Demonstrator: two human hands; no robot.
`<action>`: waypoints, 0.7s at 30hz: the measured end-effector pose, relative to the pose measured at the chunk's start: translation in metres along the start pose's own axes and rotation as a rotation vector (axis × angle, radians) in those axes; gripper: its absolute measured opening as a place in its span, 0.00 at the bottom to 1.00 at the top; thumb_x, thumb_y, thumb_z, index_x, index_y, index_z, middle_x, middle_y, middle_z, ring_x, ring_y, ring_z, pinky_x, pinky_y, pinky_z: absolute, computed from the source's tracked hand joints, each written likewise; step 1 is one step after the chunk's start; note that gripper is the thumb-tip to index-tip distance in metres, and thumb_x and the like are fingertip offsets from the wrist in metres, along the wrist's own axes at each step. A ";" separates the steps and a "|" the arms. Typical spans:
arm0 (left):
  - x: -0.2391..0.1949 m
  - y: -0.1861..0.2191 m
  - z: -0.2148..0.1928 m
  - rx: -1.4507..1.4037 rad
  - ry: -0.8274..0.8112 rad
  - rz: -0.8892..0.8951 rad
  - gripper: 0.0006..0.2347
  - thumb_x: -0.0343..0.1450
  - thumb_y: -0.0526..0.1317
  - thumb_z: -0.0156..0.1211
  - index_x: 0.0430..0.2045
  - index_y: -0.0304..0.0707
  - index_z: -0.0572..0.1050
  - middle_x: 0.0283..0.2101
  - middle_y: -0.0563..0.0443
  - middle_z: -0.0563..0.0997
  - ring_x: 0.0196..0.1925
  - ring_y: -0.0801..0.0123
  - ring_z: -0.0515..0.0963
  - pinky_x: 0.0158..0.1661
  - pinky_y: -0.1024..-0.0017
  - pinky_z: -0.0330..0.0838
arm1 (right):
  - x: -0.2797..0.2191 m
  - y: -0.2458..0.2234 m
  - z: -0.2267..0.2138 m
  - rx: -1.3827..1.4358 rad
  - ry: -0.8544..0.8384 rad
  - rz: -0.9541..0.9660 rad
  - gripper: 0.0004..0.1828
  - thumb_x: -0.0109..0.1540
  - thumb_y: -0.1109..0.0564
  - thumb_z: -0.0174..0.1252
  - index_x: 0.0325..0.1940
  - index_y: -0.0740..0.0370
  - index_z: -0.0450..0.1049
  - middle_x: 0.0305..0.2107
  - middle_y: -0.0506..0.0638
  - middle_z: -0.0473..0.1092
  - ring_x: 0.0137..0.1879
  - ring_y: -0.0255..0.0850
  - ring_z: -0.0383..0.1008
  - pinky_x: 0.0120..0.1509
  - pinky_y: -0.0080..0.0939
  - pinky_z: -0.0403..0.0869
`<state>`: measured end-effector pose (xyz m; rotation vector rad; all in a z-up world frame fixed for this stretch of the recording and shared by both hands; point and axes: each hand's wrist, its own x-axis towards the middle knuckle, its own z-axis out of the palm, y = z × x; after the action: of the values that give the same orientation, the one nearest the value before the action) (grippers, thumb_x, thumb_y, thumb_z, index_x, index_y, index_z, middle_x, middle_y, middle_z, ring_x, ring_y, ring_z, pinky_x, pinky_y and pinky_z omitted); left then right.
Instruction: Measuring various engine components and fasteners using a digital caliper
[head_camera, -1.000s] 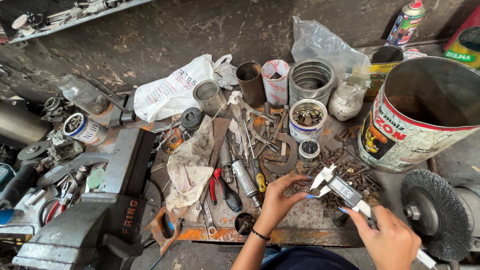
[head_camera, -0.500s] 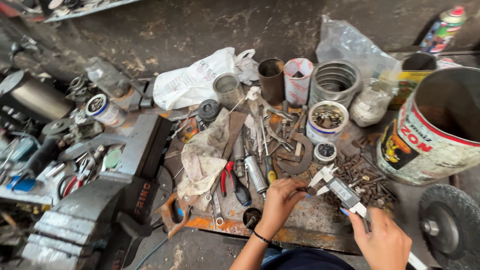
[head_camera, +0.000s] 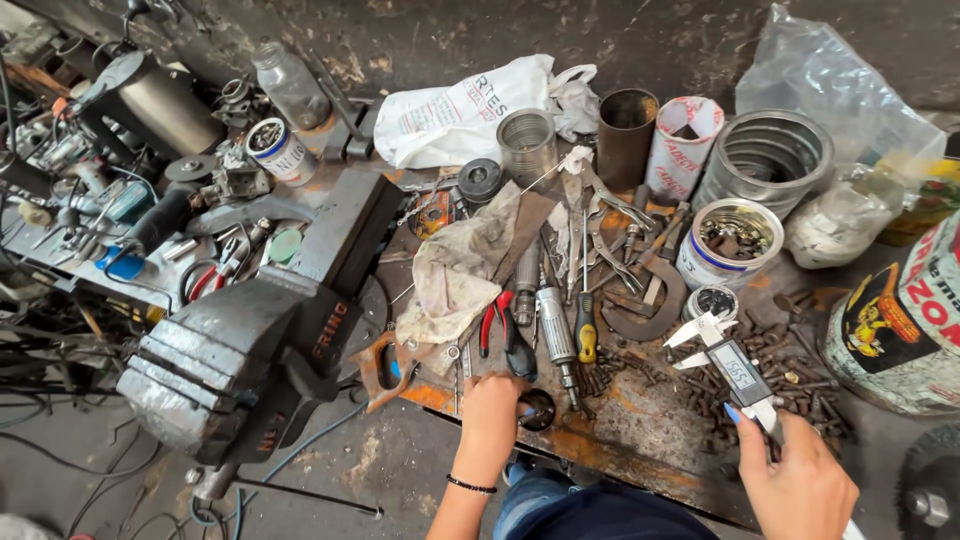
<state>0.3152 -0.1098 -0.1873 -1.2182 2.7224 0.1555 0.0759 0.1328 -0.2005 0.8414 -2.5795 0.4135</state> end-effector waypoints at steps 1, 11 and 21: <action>-0.002 0.003 -0.010 -0.088 0.025 -0.011 0.06 0.62 0.35 0.66 0.29 0.50 0.79 0.31 0.54 0.77 0.38 0.58 0.75 0.45 0.58 0.65 | -0.001 0.002 0.002 0.000 0.005 0.001 0.20 0.65 0.33 0.61 0.45 0.48 0.76 0.31 0.45 0.73 0.39 0.48 0.76 0.38 0.49 0.71; 0.038 0.079 -0.036 -0.178 0.383 0.271 0.08 0.60 0.30 0.59 0.27 0.45 0.81 0.26 0.53 0.79 0.30 0.57 0.77 0.37 0.61 0.68 | -0.009 0.041 -0.032 0.158 0.098 0.082 0.16 0.67 0.41 0.69 0.49 0.54 0.81 0.33 0.53 0.74 0.38 0.52 0.73 0.44 0.46 0.69; 0.105 0.172 0.033 -0.221 0.137 0.844 0.14 0.64 0.39 0.67 0.43 0.43 0.77 0.46 0.52 0.77 0.53 0.56 0.72 0.46 0.56 0.67 | -0.004 0.024 -0.120 0.284 -0.010 0.424 0.16 0.71 0.49 0.68 0.51 0.66 0.80 0.13 0.52 0.56 0.22 0.36 0.53 0.32 0.36 0.58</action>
<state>0.1209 -0.0669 -0.2338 -0.0271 3.2154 0.4837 0.0970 0.2008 -0.1004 0.3701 -2.7424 0.9154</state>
